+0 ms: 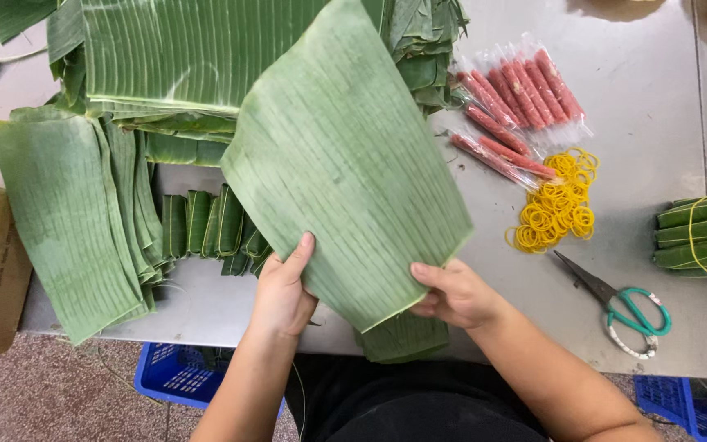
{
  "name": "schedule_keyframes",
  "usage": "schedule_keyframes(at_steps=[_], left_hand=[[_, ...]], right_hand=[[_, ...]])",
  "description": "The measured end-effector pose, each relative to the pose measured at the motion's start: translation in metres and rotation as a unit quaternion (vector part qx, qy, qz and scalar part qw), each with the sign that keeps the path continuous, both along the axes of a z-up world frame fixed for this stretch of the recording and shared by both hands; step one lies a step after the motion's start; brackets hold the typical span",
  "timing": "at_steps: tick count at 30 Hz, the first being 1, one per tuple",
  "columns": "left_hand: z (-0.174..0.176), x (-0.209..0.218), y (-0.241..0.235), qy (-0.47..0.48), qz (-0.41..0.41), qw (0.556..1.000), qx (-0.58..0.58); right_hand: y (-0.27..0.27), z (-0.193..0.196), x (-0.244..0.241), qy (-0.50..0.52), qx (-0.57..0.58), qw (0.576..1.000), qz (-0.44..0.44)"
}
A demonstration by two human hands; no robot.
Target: The person wraps individual sausages in banana leaves, folds the leaves tightly around each sausage, and secures them with yellow rubber bands. The wrapped units are placed in a row on the table. The person repeats this process for multiple sausages.
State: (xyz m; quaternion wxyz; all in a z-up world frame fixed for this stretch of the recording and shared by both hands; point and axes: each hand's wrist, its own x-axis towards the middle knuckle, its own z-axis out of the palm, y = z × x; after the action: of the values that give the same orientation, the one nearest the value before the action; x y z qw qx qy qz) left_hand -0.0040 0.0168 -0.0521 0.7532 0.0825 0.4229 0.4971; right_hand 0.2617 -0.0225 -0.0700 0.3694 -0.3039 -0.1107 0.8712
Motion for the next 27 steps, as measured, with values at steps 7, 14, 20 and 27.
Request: schedule_keyframes(at_steps=[7,14,20,27], left_hand=[[0.038,-0.037,0.028,0.065,0.230,0.971,0.005],[0.026,-0.015,0.004,0.092,0.171,0.978,0.074],[0.011,0.007,-0.027,0.185,0.275,0.942,0.053],[0.050,-0.209,0.010,0.308,0.247,0.843,0.366]], right_hand=[[0.001,-0.005,0.025,0.378,0.156,0.908,0.086],[0.020,0.032,-0.002,-0.028,0.255,0.940,0.225],[0.034,0.065,-0.077,-0.239,0.520,0.798,0.188],[0.115,0.090,-0.083,-0.537,0.646,0.541,0.033]])
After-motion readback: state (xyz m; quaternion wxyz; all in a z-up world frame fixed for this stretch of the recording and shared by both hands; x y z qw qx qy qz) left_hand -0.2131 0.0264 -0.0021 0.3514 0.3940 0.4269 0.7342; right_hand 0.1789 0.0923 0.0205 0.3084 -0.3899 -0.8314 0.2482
